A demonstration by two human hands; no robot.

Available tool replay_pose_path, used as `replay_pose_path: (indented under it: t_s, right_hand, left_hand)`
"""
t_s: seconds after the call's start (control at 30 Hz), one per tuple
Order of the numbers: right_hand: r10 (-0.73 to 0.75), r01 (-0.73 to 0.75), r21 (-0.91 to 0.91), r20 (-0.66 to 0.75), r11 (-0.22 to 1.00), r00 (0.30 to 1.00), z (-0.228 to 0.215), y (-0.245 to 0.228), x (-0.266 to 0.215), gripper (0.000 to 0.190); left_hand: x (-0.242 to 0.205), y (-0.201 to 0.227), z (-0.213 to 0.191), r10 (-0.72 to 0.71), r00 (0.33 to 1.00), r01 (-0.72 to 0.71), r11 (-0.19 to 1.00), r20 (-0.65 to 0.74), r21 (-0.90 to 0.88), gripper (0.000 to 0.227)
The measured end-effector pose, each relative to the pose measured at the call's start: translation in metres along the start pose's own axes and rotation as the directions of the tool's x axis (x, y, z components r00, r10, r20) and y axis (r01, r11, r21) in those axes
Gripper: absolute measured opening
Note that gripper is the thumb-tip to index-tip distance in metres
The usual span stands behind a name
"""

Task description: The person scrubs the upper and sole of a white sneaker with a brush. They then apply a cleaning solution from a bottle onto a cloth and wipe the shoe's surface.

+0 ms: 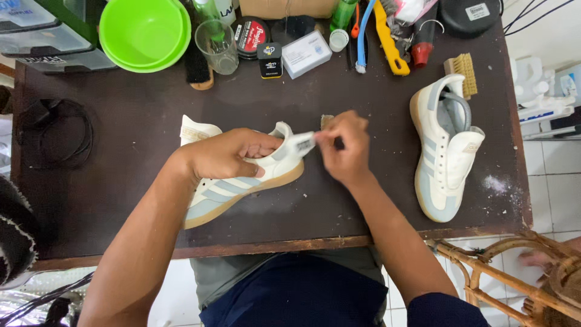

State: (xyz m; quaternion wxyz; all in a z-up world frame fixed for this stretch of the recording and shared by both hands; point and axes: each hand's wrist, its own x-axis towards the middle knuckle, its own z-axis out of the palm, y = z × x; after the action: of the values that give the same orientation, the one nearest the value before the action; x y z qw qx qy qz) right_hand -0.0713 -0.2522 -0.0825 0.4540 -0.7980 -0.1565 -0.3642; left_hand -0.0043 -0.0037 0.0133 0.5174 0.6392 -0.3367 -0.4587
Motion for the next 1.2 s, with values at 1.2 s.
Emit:
replay_pose_path:
  t_s: [1.2]
  right_hand:
    - [0.153, -0.126, 0.458, -0.022, 0.88, 0.988, -0.012, 0.001, 0.051, 0.027]
  left_hand:
    - [-0.028, 0.002, -0.004, 0.125, 0.986, -0.126, 0.992, -0.107, 0.003, 0.055]
